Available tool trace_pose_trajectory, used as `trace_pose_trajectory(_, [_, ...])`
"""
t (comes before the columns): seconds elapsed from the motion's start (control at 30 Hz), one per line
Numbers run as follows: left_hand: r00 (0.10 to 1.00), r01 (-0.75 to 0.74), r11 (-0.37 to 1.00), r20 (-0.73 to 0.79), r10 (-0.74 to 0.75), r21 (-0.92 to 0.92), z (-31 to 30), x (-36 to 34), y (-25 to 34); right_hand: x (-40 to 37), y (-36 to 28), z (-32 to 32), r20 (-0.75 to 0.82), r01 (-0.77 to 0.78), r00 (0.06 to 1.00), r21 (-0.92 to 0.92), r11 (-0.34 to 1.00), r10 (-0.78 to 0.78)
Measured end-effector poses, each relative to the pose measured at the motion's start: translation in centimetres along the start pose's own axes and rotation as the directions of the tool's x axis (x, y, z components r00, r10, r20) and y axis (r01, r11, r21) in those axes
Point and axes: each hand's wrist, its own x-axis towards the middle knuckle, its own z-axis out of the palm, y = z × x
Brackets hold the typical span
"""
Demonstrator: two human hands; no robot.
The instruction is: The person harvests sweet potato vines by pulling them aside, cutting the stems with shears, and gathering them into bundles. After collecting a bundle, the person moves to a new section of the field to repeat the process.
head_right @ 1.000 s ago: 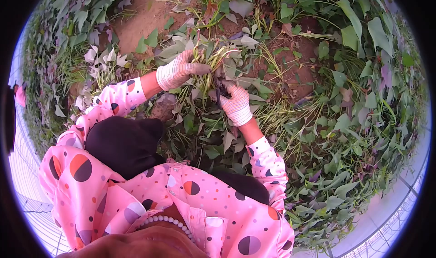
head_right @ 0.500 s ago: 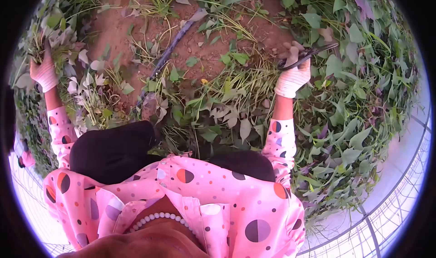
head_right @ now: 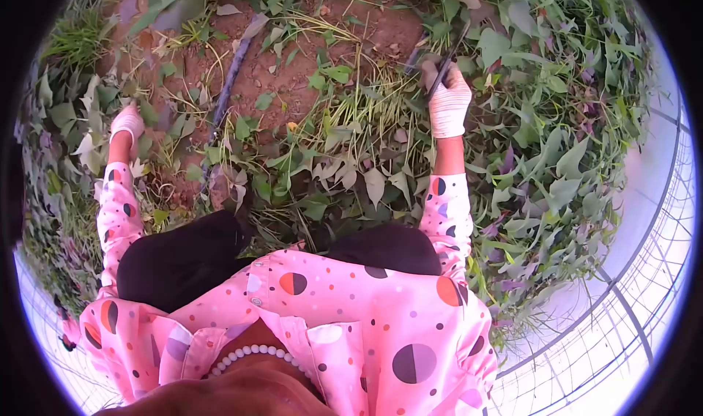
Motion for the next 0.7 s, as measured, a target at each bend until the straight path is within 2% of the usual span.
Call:
trace_pose_trajectory(0.03, [0.997,-0.025,1.0,0.075,0.024,0.012,-1.5,-1.1,-0.5,-0.5,0.7,-0.5,0.057,-0.042,0.997,-0.125,0.991,0.05])
trace_pose_trajectory(0.1, [0.974,-0.225,0.971,0.023,0.227,-0.078,-6.2,-6.3,0.0,-0.8,5.1,-1.9,0.069,0.016,0.998,-0.275,0.961,0.004])
trace_pose_trajectory(0.13, [0.948,-0.318,0.924,-0.042,0.316,-0.212,-7.2,-8.0,0.6,-0.8,8.0,-3.3,-0.024,-0.05,0.999,-0.487,0.872,0.044])
trace_pose_trajectory(0.17, [0.913,-0.407,0.85,-0.117,0.391,-0.336,-7.9,-9.5,1.4,-1.3,9.5,-4.5,-0.037,-0.058,0.998,-0.483,0.874,0.046])
trace_pose_trajectory(0.23, [0.843,-0.489,0.598,-0.167,0.511,-0.635,-8.9,-12.2,4.4,-2.0,11.6,-6.5,-0.299,-0.122,0.952,-0.159,0.98,0.07])
trace_pose_trajectory(0.27, [0.781,-0.539,0.472,-0.204,0.59,-0.698,-9.9,-14.3,6.4,-2.2,12.1,-7.5,-0.415,-0.137,0.906,-0.096,0.986,0.085])
trace_pose_trajectory(0.3, [0.708,-0.573,0.336,-0.245,0.662,-0.748,-10.8,-16.1,8.6,-2.0,14.6,-9.7,-0.461,-0.156,0.882,-0.087,0.984,0.099])
trace_pose_trajectory(0.37, [0.558,-0.688,0.331,-0.18,0.81,-0.646,-12.3,-18.1,12.2,-2.8,12.1,-11.1,-0.55,-0.359,0.819,-0.267,0.894,0.164])
trace_pose_trajectory(0.4, [0.498,-0.699,0.338,-0.09,0.862,-0.63,-12.4,-18.6,13.8,-3.2,12.1,-12.0,-0.549,-0.404,0.821,-0.362,0.84,0.159])
trace_pose_trajectory(0.43, [0.433,-0.711,0.345,0.004,0.901,-0.613,-12.6,-19.1,15.4,-3.4,12.9,-13.0,-0.563,-0.414,0.811,-0.355,0.838,0.162])
trace_pose_trajectory(0.47, [0.381,-0.707,0.37,0.117,0.917,-0.603,-14.5,-20.9,17.1,-3.9,14.3,-13.5,-0.524,-0.341,0.842,-0.328,0.881,0.13])
trace_pose_trajectory(0.5, [0.216,-0.669,0.226,0.106,0.971,-0.708,-12.2,-19.9,18.6,-4.2,15.6,-14.2,-0.481,-0.268,0.871,-0.295,0.917,0.1])
trace_pose_trajectory(0.53, [0.214,-0.651,0.351,0.281,0.936,-0.673,-11.4,-20.2,20.0,-4.6,15.1,-14.2,-0.43,-0.255,0.901,-0.435,0.864,0.05])
trace_pose_trajectory(0.57, [0.16,-0.695,0.458,0.502,0.85,-0.555,-12.0,-21.4,21.7,-4.9,16.2,-14.2,-0.434,-0.265,0.899,-0.428,0.864,0.061])
trace_pose_trajectory(0.6, [-0.034,-0.797,0.27,0.487,0.873,-0.54,-9.8,-21.2,22.9,-4.9,17.3,-14.0,-0.425,-0.177,0.905,-0.322,0.93,0.025])
trace_pose_trajectory(0.63, [-0.057,-0.783,0.348,0.615,0.787,-0.517,-10.1,-23.1,24.2,-4.8,18.1,-13.9,-0.429,-0.081,0.903,-0.209,0.975,-0.017])
trace_pose_trajectory(0.67, [-0.205,-0.884,0.156,0.666,0.717,-0.44,-6.4,-22.8,25.6,-4.9,18.2,-13.8,-0.447,-0.187,0.895,-0.36,0.914,0.007])
trace_pose_trajectory(0.7, [-0.166,-0.89,0.257,0.794,0.585,-0.376,-5.8,-24.3,26.6,-5.2,19.4,-13.7,-0.436,-0.134,0.9,-0.278,0.951,-0.001])
